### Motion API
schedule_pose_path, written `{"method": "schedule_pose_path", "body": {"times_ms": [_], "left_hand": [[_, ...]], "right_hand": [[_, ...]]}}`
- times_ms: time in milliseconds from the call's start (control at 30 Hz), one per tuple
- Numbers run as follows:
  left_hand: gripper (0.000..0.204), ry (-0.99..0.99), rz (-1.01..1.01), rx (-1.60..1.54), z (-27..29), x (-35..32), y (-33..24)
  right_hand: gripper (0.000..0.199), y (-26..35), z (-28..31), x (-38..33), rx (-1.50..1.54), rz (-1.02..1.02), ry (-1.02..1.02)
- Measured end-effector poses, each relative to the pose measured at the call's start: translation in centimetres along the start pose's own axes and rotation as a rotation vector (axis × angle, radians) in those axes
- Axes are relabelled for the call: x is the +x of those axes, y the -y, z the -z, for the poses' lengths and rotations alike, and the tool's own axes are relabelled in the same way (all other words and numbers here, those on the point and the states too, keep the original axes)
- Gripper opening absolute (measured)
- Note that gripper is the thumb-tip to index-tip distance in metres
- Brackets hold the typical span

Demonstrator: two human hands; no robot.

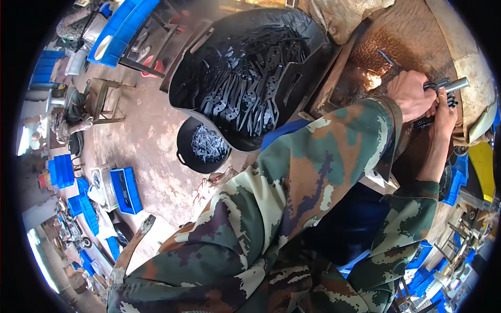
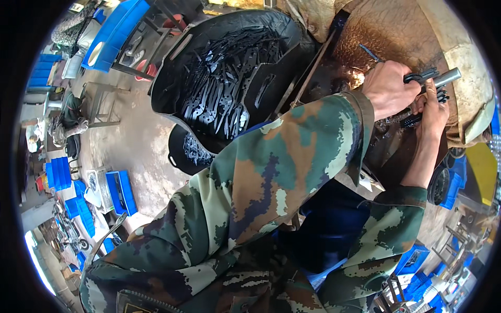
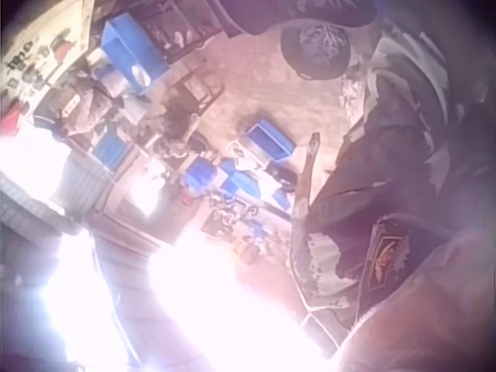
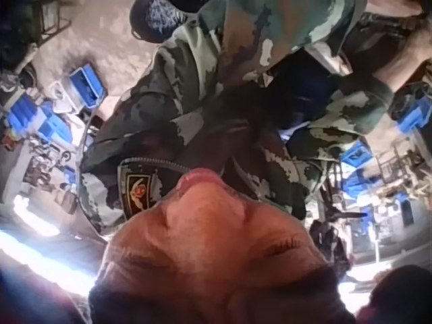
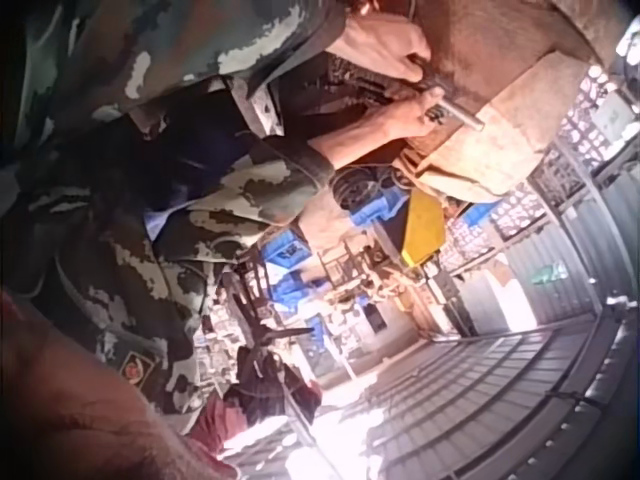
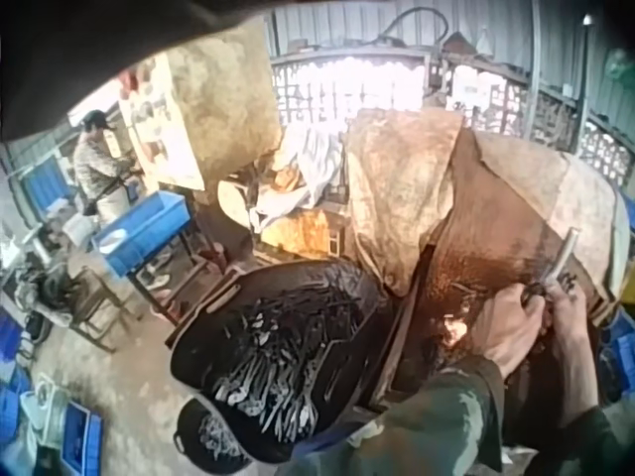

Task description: Polishing small metal components using a stationary rotating wheel inside a protective hood.

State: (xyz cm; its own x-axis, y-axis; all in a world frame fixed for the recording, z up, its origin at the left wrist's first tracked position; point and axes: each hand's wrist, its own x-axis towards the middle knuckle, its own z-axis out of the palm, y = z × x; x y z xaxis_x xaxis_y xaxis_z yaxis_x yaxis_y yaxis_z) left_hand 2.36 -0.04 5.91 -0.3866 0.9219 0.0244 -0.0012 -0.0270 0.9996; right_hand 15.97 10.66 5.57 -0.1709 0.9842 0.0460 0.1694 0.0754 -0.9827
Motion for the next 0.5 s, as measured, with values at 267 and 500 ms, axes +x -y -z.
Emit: {"method": "schedule_pose_path", "body": {"times_ms": [267, 500], "left_hand": [[0.025, -0.065, -0.051, 0.013, -0.7, 0.5, 0.5], [0.025, -0.079, -0.011, -0.029, -0.1, 0.0, 0.9]], "right_hand": [[0.033, -0.8, 0.9, 0.9, -0.013, -0.042, -0.028], [0.037, -0.7, 0.1, 0.0, -0.045, -0.033, 0.016]]}}
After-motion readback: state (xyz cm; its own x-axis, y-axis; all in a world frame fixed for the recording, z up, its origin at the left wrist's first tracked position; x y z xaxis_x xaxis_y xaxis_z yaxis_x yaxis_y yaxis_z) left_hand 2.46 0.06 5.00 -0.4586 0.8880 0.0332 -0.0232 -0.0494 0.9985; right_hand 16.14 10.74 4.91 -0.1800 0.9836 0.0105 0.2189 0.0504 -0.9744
